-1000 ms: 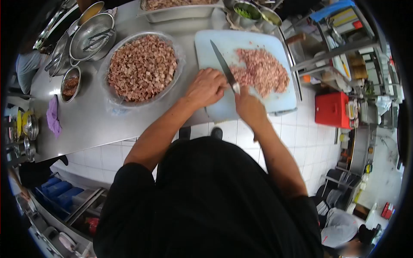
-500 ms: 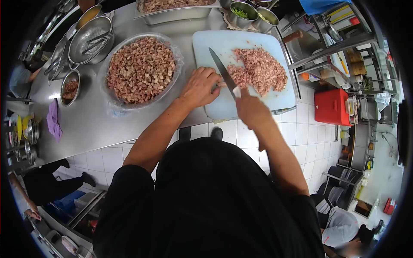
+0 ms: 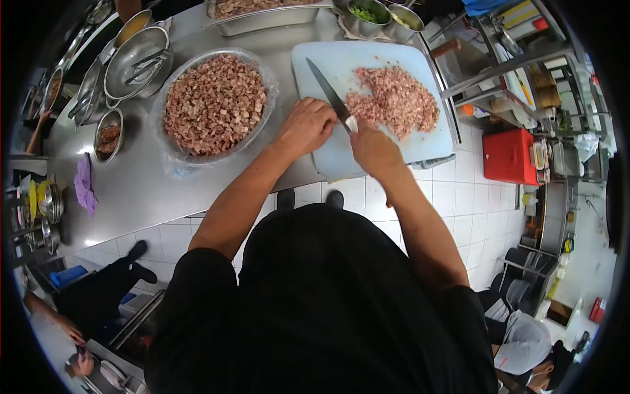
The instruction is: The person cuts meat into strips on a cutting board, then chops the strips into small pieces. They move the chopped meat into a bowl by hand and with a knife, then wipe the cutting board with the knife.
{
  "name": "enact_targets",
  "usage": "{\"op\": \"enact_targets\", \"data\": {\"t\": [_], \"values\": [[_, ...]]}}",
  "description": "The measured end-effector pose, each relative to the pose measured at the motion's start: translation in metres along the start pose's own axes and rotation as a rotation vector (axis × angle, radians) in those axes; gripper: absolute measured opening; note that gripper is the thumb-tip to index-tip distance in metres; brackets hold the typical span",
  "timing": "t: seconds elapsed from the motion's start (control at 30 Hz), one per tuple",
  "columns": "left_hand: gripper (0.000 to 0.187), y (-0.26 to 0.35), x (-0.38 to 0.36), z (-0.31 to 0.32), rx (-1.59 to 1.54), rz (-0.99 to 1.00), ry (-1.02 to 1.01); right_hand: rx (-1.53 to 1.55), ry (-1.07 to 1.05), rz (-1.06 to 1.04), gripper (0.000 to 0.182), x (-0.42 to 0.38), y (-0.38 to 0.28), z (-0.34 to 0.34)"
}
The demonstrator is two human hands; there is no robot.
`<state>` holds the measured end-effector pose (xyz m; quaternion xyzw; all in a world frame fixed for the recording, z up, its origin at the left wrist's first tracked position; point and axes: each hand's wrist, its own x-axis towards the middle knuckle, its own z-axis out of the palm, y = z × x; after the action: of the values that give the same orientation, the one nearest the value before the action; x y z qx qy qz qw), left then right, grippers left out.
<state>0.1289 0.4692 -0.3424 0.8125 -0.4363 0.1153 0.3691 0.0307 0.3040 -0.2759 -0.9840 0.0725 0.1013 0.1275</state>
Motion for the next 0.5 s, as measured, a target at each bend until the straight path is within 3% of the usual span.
{"op": "enact_targets", "data": {"t": [0.17,0.3,0.4,0.5], "values": [[0.014,-0.001,-0.002,-0.006,0.013,-0.048,-0.008,-0.019,0.027,0.066,0.032,-0.008,-0.010,0.010],[0.017,-0.004,-0.008,-0.005,0.035,-0.026,0.016,-0.017,0.143,-0.101,0.025,0.003,0.003,0.004],[0.013,0.001,-0.008,-0.013,0.052,-0.031,0.058,0.054,-0.051,0.028,0.027,-0.005,-0.009,-0.022],[0.012,0.007,-0.009,-0.017,-0.016,-0.138,0.099,0.033,0.006,0.052,0.033,-0.004,-0.006,0.009]]}}
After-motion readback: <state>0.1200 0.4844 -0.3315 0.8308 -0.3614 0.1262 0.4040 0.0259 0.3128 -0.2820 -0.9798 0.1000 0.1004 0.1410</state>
